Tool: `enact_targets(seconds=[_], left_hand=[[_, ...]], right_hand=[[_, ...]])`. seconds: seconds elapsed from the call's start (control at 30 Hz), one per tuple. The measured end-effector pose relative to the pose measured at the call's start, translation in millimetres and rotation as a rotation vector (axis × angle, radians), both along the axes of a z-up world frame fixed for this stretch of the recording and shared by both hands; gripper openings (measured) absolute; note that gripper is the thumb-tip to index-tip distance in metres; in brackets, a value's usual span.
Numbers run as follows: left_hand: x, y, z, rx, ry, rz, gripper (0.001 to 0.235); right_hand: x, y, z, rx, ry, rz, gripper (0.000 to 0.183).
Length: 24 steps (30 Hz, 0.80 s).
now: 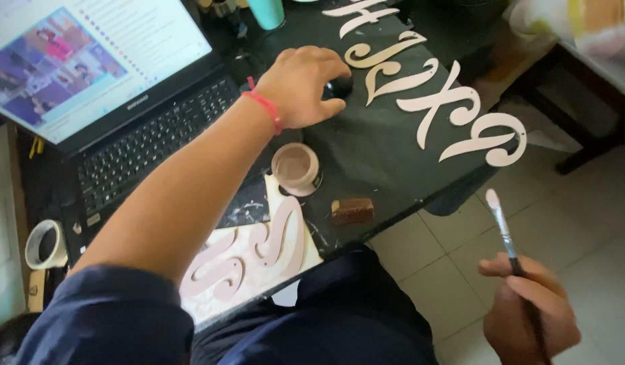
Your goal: Painting wooden letters with pink paint using a paintbrush at a desk.
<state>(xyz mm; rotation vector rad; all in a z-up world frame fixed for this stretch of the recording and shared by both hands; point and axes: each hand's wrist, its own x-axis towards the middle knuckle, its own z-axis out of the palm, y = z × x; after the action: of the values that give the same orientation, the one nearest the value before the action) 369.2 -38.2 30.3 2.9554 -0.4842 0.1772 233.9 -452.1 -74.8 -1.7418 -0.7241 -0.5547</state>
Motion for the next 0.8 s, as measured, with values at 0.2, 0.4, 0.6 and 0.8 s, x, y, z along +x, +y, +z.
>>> enact_targets(seconds=[0.2,0.4,0.6,0.8], left_hand=[[102.4,10.6,-30.1,0.130,0.085,0.117,0.045],[163.1,19.6,-43.2,0.186,0.248,0.385,0.045],[191.6,24.0,-56.8,0.218,0.277,0.463,0.029],[202.9,35.4,-75.0,0.079,0.193,0.376,0.020]], right_hand=[[-2.2,-27.0,32.4,0.067,0.410,0.161,0.035],[8.4,-51.2,5.2,0.386,0.839,-0.005,0.038],[6.2,-31.4,17.5,0.059,0.594,-0.116,0.036],[21.0,-29.0,14.1,0.067,0.604,-0.111,0.036]])
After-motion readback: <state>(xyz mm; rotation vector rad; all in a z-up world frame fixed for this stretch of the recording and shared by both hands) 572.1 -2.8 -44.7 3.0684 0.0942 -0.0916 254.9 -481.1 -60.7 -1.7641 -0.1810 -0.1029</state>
